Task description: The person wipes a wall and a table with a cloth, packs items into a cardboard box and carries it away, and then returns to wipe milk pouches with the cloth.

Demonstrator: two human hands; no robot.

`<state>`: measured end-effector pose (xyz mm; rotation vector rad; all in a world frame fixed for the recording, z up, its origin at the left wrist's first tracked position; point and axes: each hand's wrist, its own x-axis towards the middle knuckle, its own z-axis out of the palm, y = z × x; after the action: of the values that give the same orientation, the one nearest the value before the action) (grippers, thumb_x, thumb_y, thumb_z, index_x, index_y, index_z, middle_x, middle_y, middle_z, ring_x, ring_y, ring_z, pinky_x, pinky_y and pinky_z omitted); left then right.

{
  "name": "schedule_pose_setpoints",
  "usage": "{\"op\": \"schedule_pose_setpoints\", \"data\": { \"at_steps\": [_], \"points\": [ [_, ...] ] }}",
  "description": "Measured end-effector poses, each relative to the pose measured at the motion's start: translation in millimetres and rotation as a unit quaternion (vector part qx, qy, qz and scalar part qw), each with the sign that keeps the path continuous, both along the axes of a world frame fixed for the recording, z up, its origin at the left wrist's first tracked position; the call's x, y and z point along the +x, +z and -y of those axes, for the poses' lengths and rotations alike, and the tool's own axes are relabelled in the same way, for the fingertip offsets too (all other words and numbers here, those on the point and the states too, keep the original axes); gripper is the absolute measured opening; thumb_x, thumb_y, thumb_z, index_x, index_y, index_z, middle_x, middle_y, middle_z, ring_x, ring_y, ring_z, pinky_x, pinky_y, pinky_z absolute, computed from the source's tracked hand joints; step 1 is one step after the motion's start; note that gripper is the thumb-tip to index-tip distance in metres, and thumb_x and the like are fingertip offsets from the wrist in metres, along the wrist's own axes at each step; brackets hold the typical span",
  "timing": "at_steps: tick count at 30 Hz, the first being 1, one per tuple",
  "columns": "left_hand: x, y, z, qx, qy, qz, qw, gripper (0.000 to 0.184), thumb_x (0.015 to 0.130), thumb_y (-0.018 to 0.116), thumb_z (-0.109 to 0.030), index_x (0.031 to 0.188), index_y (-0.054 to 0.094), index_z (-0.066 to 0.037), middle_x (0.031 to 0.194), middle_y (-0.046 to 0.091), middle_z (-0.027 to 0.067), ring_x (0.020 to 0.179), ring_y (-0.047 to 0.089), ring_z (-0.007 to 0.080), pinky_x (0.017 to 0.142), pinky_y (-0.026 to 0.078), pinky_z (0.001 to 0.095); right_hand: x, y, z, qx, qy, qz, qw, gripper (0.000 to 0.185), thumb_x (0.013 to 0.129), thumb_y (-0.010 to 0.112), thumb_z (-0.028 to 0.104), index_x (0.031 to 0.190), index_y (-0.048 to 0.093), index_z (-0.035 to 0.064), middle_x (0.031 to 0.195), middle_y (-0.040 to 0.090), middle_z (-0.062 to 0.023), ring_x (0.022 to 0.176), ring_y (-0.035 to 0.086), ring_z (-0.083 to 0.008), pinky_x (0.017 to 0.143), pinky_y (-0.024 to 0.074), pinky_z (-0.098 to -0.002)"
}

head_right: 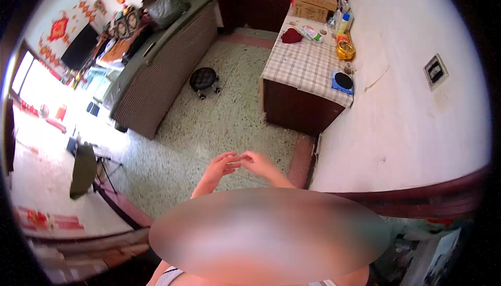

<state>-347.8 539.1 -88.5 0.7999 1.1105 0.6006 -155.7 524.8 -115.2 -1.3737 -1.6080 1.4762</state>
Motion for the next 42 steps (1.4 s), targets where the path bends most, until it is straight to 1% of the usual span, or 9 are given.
{"op": "schedule_pose_setpoints", "data": {
  "at_steps": [4, 10, 12, 15, 23, 28, 32, 39, 42],
  "points": [
    [4.1, -20.0, -90.1, 0.017, -0.118, 0.003, 0.993, 0.036, 0.092, 0.051, -0.026, 0.122, 0.053, -0.006, 0.111, 0.062, 0.0056, 0.1, 0.061, 0.0174, 0.085, 0.046, 0.0291, 4.6, -2.0, -38.0, 0.013, -0.088, 0.092, 0.992, 0.031, 0.089, 0.059, 0.023, 0.113, 0.058, 0.0037, 0.096, 0.065, -0.0092, 0.086, 0.062, -0.0167, 0.075, 0.0489, -0.0298],
    [42.5, -12.4, -216.9, 0.008, -0.238, 0.016, 0.971, 0.038, 0.093, 0.05, -0.029, 0.123, 0.052, -0.005, 0.114, 0.061, 0.0075, 0.102, 0.06, 0.0187, 0.087, 0.045, 0.0308, 37.6, -38.1, -97.9, -0.109, -0.277, -0.129, 0.946, 0.033, 0.084, 0.062, 0.025, 0.11, 0.059, 0.0038, 0.093, 0.066, -0.0142, 0.082, 0.063, -0.0202, 0.072, 0.0489, -0.0309],
    [55.2, -22.3, -257.4, 0.005, -0.255, 0.016, 0.967, 0.039, 0.093, 0.048, -0.03, 0.123, 0.051, -0.005, 0.115, 0.061, 0.0095, 0.101, 0.06, 0.0199, 0.088, 0.045, 0.0322, 61.4, -56.8, -127.1, -0.101, -0.281, 0.041, 0.953, 0.034, 0.084, 0.063, 0.026, 0.109, 0.059, 0.0032, 0.089, 0.066, -0.0133, 0.08, 0.063, -0.0195, 0.071, 0.0487, -0.0311],
    [66.8, -15.0, -330.9, -0.025, -0.248, -0.039, 0.968, 0.038, 0.094, 0.048, -0.028, 0.124, 0.051, -0.005, 0.115, 0.061, 0.009, 0.102, 0.06, 0.0204, 0.09, 0.044, 0.0339, 99.2, -90.7, -200.6, -0.068, -0.317, 0.06, 0.944, 0.033, 0.084, 0.063, 0.026, 0.107, 0.059, 0.0027, 0.086, 0.065, -0.0118, 0.077, 0.062, -0.0182, 0.069, 0.0486, -0.0315],
    [105.9, -2.4, -509.5, 0.014, -0.166, -0.026, 0.986, 0.037, 0.094, 0.048, -0.03, 0.122, 0.051, -0.005, 0.113, 0.062, 0.0074, 0.1, 0.061, 0.0194, 0.089, 0.044, 0.0328, 178.4, -36.8, -473.2, 0.037, -0.336, 0.083, 0.937, 0.036, 0.088, 0.058, 0.028, 0.114, 0.056, 0.003, 0.099, 0.062, -0.0099, 0.086, 0.062, -0.0171, 0.076, 0.0481, -0.0303],
    [123.0, -61.4, -587.5, -0.073, -0.21, -0.022, 0.975, 0.035, 0.093, 0.051, -0.028, 0.119, 0.054, -0.005, 0.106, 0.064, 0.0078, 0.093, 0.062, 0.0177, 0.08, 0.048, 0.0308, 256.4, -73.1, -626.4, 0.104, -0.419, 0.231, 0.872, 0.042, 0.083, 0.062, 0.026, 0.118, 0.054, 0.0043, 0.109, 0.059, -0.0144, 0.098, 0.06, -0.0265, 0.083, 0.048, -0.0348],
    [162.1, -83.5, -669.0, -0.08, -0.309, -0.023, 0.947, 0.036, 0.092, 0.053, -0.028, 0.119, 0.054, -0.004, 0.105, 0.064, 0.0073, 0.093, 0.062, 0.0178, 0.078, 0.049, 0.0297, 290.0, -57.1, -697.0, 0.055, -0.471, 0.374, 0.797, 0.037, 0.079, 0.06, 0.023, 0.112, 0.055, 0.0057, 0.125, 0.045, -0.0171, 0.104, 0.056, -0.0351, 0.083, 0.0475, -0.0451],
    [186.2, -78.6, -770.6, -0.07, -0.359, -0.051, 0.929, 0.035, 0.092, 0.052, -0.027, 0.12, 0.055, -0.006, 0.109, 0.063, 0.006, 0.093, 0.062, 0.0167, 0.083, 0.046, 0.0297, 336.9, -86.9, -752.9, -0.005, -0.444, 0.499, 0.744, 0.027, 0.079, 0.057, 0.018, 0.103, 0.061, 0.0061, 0.123, 0.048, -0.0172, 0.093, 0.062, -0.034, 0.078, 0.0511, -0.0441],
    [189.2, -94.0, -798.2, -0.079, -0.358, -0.084, 0.926, 0.033, 0.092, 0.051, -0.027, 0.119, 0.055, -0.007, 0.109, 0.063, 0.0055, 0.093, 0.062, 0.0159, 0.083, 0.045, 0.0295, 355.9, -99.4, -754.4, -0.067, -0.35, 0.52, 0.777, 0.034, 0.08, 0.057, 0.019, 0.112, 0.059, 0.0098, 0.127, 0.048, -0.0112, 0.095, 0.061, -0.0314, 0.079, 0.0506, -0.0409]
  ]
}}
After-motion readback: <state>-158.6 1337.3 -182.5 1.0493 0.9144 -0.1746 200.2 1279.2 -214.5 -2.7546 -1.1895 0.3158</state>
